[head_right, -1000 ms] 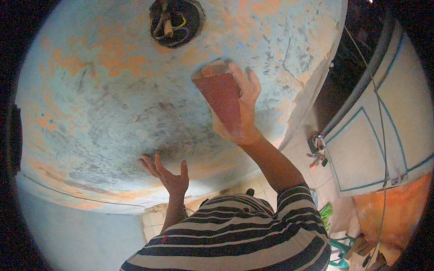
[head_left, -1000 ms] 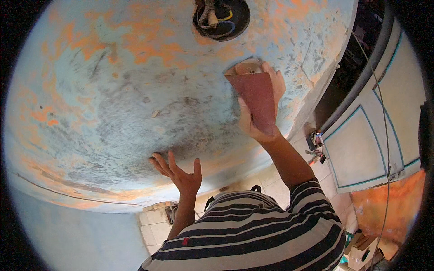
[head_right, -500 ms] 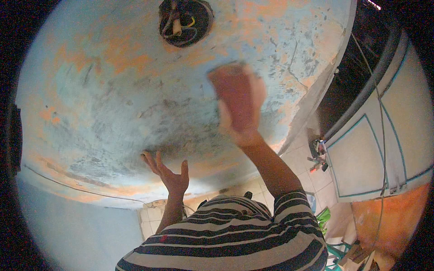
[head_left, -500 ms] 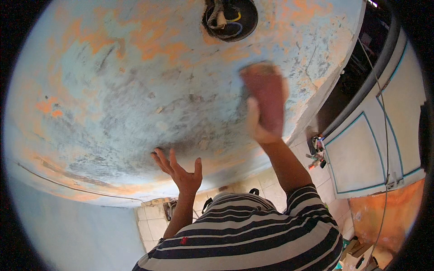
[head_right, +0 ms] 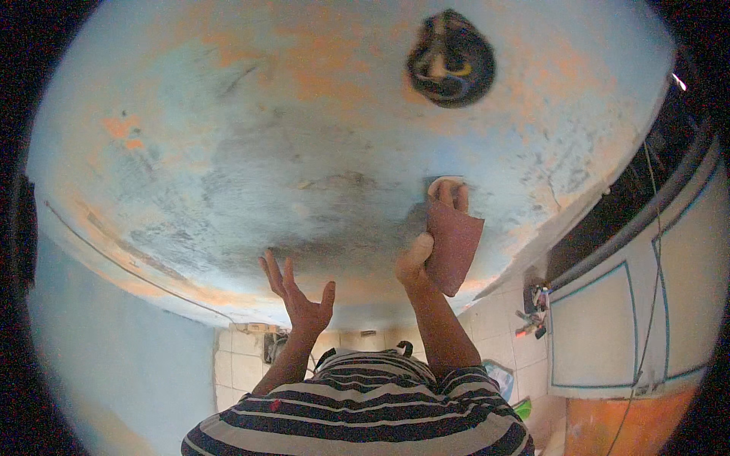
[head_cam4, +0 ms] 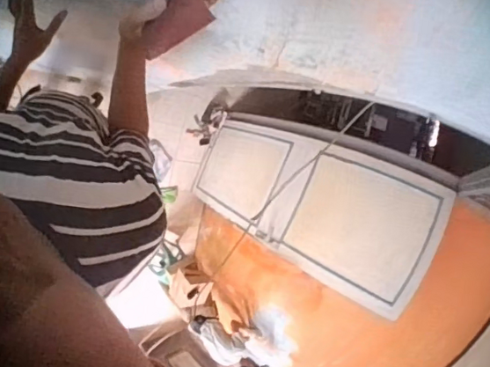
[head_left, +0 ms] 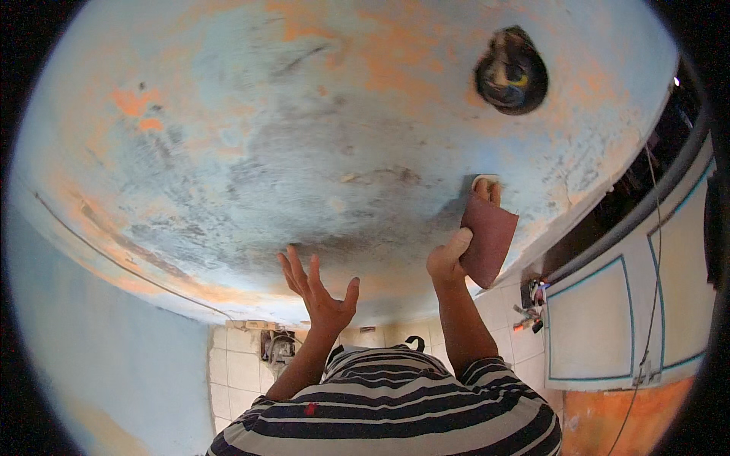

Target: The person sands the ceiling with sandpaper, folds the sandpaper by hand, and sands different areas of the ceiling.

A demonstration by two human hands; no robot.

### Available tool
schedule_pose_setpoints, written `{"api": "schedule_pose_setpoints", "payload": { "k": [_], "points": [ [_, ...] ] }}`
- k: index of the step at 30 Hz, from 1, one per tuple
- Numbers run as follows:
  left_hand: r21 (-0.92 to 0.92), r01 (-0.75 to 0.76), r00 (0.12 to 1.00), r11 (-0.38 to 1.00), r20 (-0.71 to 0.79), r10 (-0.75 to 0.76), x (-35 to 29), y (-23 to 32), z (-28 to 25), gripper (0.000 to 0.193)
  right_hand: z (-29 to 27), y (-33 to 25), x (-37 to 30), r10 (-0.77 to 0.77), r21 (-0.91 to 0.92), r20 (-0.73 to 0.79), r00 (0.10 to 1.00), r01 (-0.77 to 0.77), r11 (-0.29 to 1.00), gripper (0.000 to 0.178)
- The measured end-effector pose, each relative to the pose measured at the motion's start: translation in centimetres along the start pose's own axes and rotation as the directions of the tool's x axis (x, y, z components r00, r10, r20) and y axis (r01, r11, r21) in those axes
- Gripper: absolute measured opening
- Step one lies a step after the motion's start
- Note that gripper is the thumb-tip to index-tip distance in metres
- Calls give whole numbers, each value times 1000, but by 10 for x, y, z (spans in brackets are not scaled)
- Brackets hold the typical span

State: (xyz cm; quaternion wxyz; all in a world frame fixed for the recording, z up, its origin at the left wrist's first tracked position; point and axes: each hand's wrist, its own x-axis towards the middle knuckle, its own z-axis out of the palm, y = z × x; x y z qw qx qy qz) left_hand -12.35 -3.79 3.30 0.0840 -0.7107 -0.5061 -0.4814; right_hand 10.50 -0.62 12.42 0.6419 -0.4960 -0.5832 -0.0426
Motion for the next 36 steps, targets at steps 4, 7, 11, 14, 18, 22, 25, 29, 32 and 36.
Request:
{"api": "schedule_pose_setpoints", "payload": {
  "k": [4, 7, 11, 14, 18, 22, 25, 29, 32, 36],
  "points": [
    [12, 1, 999, 1000, -50, -1, 3, -18, -19, 88, 39, -45, 20, -299, -287, -47, 953, 274, 918, 57],
    [54, 24, 996, 998, -87, -19, 7, -39, -38, 86, 55, -77, 31, -521, -235, 122, 845, 535, 812, 46],
    [61, 90, 989, 994, -127, -82, 8, -86, -72, 90, 71, -108, 29, -206, -105, 12, 978, 206, 973, 48],
    [58, 123, 978, 991, -179, -111, 17, -118, -99, 88, 93, -125, 26, -229, -232, 0, 973, 223, 947, 47],
    [3, 141, 959, 990, -249, -135, 40, -148, -131, 85, 129, -130, 24, -306, -423, 377, 874, 456, 783, 37],
    [-59, 118, 953, 991, -273, -129, 51, -178, -144, 82, 131, -134, 50, -52, 116, -405, 913, 108, 987, 47],
    [-97, 83, 971, 992, -216, -102, 40, -186, -138, 85, 153, -141, 34, -323, -66, -262, 909, 317, 946, 49],
    [-217, -54, 992, 975, -122, 28, 19, -193, -125, 87, 155, -138, 29, -559, -546, -107, 822, 421, 724, 33],
    [-308, -123, 992, 943, -34, 118, 7, -194, -115, 93, 130, -111, 36, 34, -28, -689, 724, -73, 997, 32],
    [-365, -119, 983, 923, 87, 162, -7, -203, -110, 99, 155, -138, 31, -315, -515, -529, 788, -3, 857, 34]
  ]
}}
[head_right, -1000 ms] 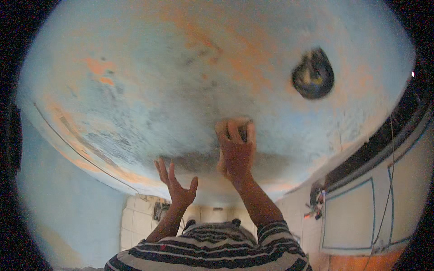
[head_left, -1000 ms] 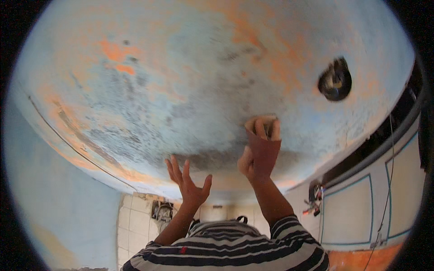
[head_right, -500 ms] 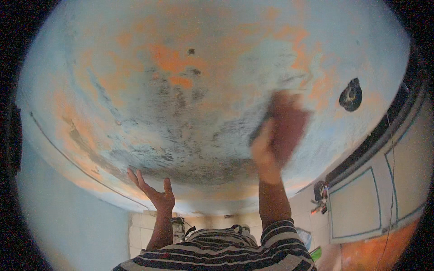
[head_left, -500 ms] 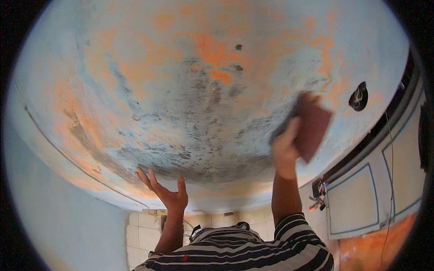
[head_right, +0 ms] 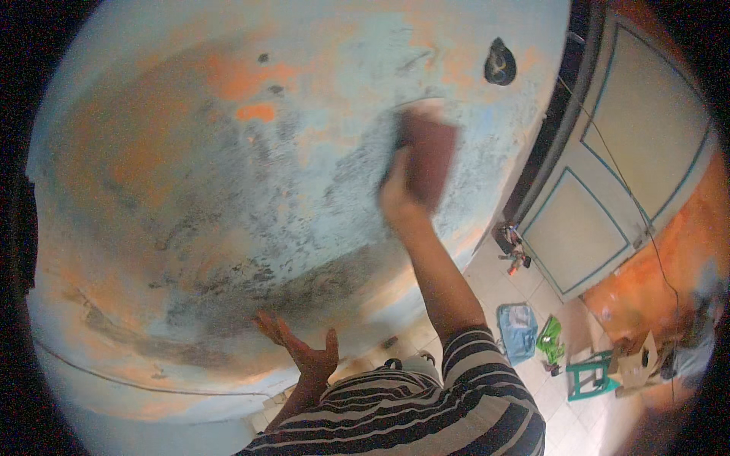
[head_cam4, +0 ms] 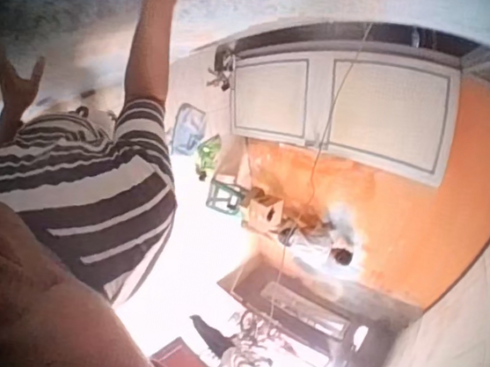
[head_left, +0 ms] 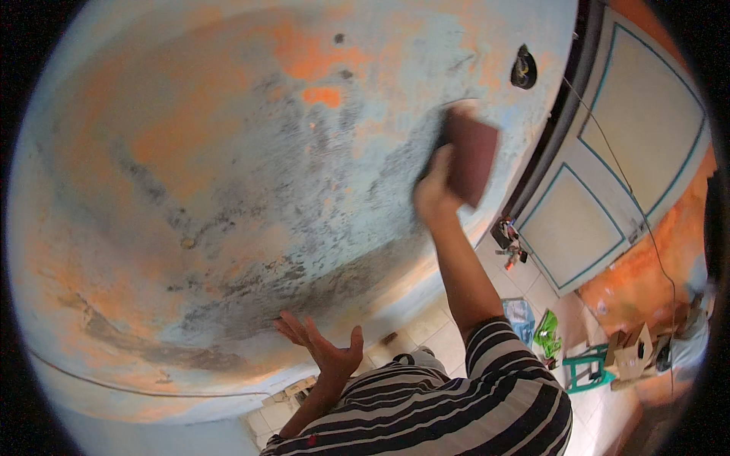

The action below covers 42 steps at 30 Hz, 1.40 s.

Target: The person sands the ceiling with sandpaper, folds the sandpaper by hand, and sands different areas of the ceiling.

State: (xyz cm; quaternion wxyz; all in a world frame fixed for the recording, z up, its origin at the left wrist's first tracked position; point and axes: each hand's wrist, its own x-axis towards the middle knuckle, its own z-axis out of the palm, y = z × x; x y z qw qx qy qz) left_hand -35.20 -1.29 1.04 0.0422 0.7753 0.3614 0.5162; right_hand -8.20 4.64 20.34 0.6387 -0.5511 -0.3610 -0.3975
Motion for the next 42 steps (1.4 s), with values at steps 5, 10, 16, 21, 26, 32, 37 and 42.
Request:
{"api": "schedule_pose_setpoints", "payload": {
  "k": [5, 10, 16, 21, 26, 32, 37, 42],
  "points": [
    [-8, 33, 998, 999, 60, -32, -17, -12, 7, 102, -3, -11, 7, 188, 189, 68, 980, -198, 962, 33],
    [-92, -66, 994, 994, 77, 73, -11, -18, -15, 104, -5, -57, 12, -323, -84, 532, 782, 429, 900, 32],
    [-52, -47, 982, 998, -188, 37, 7, -27, -46, 100, -3, -66, 46, -435, -13, 193, 880, 445, 895, 40],
    [87, -55, 970, 995, -230, 74, 13, -37, -71, 89, -14, -117, 41, -219, 166, 620, 753, 147, 975, 32],
    [93, -57, 958, 994, -274, 80, 19, -42, -73, 86, -18, -99, 24, -444, -7, 509, 737, 520, 854, 28],
    [131, -23, 976, 991, -213, 51, 22, -42, -69, 86, -12, -86, 35, -384, 67, 417, 824, 394, 917, 46],
    [141, -13, 975, 990, -216, 43, 21, -47, -68, 86, -17, -84, 15, -522, -7, 518, 678, 613, 790, 39],
    [150, -13, 974, 989, -221, 46, 20, -48, -65, 86, 0, -64, -2, -233, 197, 517, 823, 151, 969, 41]
  ]
}}
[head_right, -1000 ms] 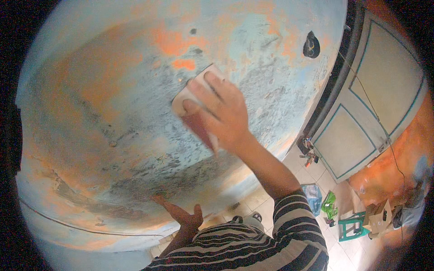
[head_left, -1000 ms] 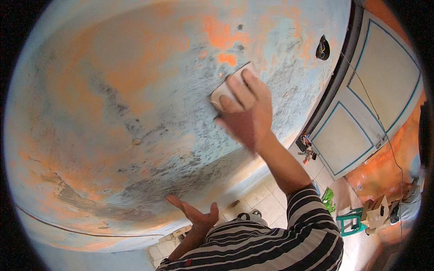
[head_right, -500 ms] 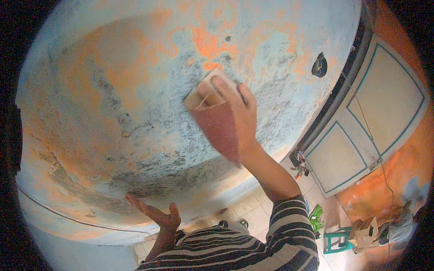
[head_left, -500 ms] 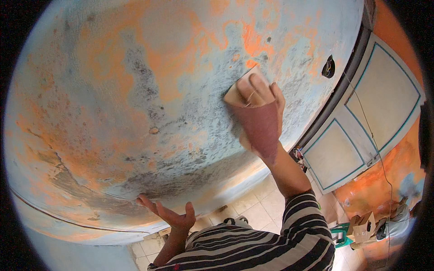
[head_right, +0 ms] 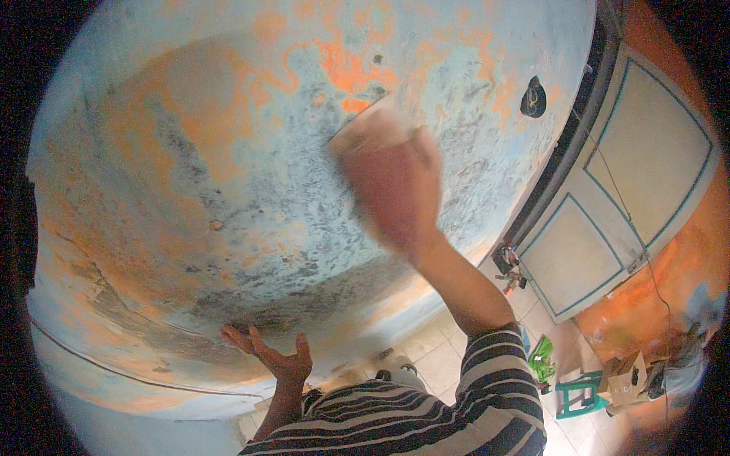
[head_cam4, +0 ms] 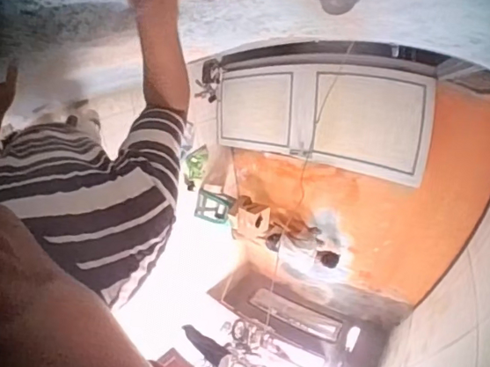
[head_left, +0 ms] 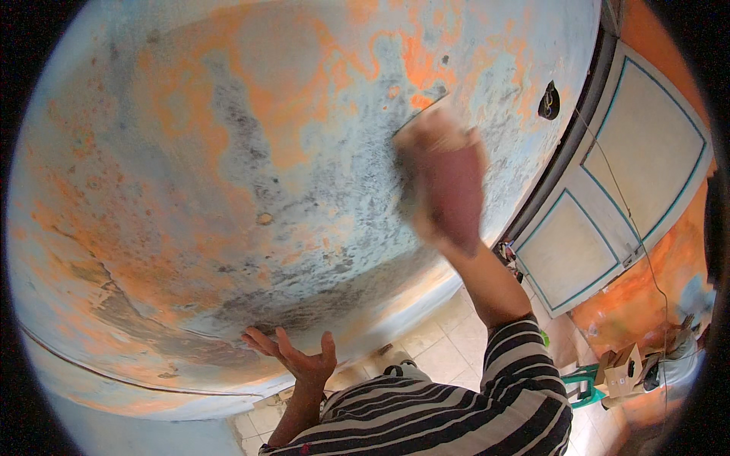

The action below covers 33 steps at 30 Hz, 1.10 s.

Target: The person sands the ceiling with sandpaper, folds the sandpaper by hand, and sands different areas of the ceiling.

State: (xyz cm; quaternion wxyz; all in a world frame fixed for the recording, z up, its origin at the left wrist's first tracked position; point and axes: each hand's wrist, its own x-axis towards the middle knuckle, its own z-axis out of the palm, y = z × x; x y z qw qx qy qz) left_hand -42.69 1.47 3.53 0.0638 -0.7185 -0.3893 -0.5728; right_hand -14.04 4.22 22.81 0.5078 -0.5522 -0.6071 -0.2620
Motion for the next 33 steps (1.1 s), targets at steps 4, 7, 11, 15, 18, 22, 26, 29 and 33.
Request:
{"api": "schedule_pose_setpoints", "payload": {
  "k": [4, 7, 11, 15, 18, 22, 26, 29, 33],
  "points": [
    [29, 1, 1000, 1000, 8, -1, 0, -3, -4, 85, -19, -36, 21, -299, -83, -22, 954, 296, 952, 38],
    [44, 4, 1000, 999, 30, -5, -1, 0, -4, 85, -26, -11, 34, -264, -9, -61, 963, 264, 965, 34],
    [52, 4, 1000, 999, 23, -5, 0, -1, -4, 84, -22, -42, 12, -418, -375, -19, 908, 381, 845, 34],
    [47, -4, 1000, 999, 31, 3, -5, -5, -2, 85, -13, -27, 21, -98, -90, -104, 990, 89, 992, 39],
    [66, -5, 1000, 998, 22, 3, -6, -7, 0, 84, -8, -54, 1, -46, -327, 120, 992, 83, 941, 39],
    [41, -21, 1000, 999, 8, 21, -7, -7, 4, 83, 3, -29, 9, 141, 473, -304, 942, 20, 881, 41],
    [59, -1, 1000, 998, 8, 1, -7, -7, 1, 82, 4, -52, -5, -39, -88, -224, 974, 20, 996, 39],
    [92, 11, 1000, 996, 8, -12, -3, -5, 0, 89, 3, -21, 3, -51, -52, -368, 929, 34, 998, 39],
    [67, 15, 1000, 998, 17, -16, -12, -8, 3, 82, 32, -43, -11, 366, 566, -102, 925, -248, 786, 50]
  ]
}}
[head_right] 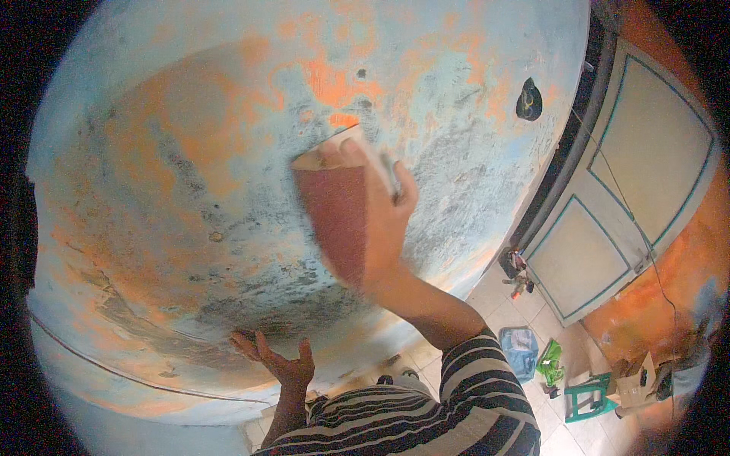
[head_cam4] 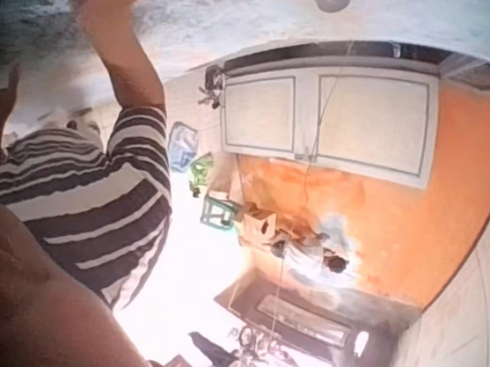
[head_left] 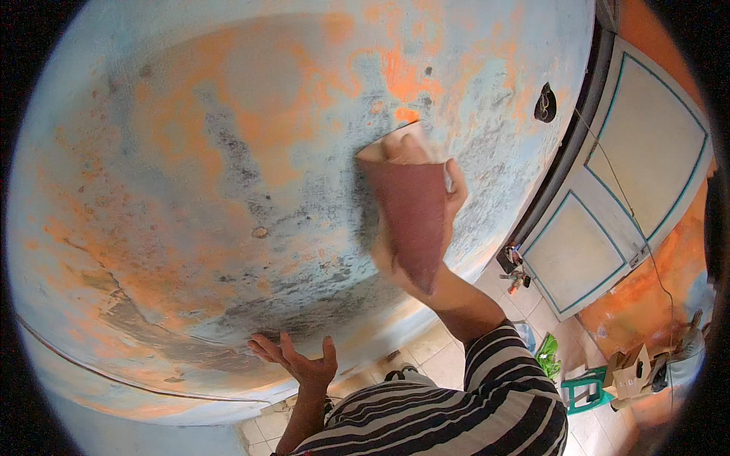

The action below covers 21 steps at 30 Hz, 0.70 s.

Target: The person sands the ceiling with sandpaper, folds the sandpaper by hand, and sands different areas of the ceiling.

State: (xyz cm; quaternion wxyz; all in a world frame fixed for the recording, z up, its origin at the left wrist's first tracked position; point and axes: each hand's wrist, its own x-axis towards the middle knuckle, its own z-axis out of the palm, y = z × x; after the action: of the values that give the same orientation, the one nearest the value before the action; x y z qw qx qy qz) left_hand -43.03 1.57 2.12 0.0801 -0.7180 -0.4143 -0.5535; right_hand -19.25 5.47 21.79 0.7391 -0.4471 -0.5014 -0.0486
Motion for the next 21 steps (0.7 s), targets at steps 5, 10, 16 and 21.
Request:
{"api": "schedule_pose_setpoints", "payload": {
  "k": [5, 10, 16, 21],
  "points": [
    [11, 5, 1000, 1000, 14, -5, 3, 0, -4, 82, -3, -22, 10, -85, -211, -285, 955, 24, 977, 41],
    [-31, -15, 1000, 999, -9, 14, 2, 1, -3, 82, -16, -26, 6, -350, -565, 83, 933, 333, 755, 39],
    [-7, -15, 999, 1000, 34, 15, -3, 1, -11, 83, -8, -43, -2, -498, -482, 107, 860, 483, 731, 33],
    [-17, -24, 999, 1000, 21, 25, 0, 2, -13, 83, -32, -38, 24, -334, -499, 87, 939, 331, 801, 42]
  ]
}}
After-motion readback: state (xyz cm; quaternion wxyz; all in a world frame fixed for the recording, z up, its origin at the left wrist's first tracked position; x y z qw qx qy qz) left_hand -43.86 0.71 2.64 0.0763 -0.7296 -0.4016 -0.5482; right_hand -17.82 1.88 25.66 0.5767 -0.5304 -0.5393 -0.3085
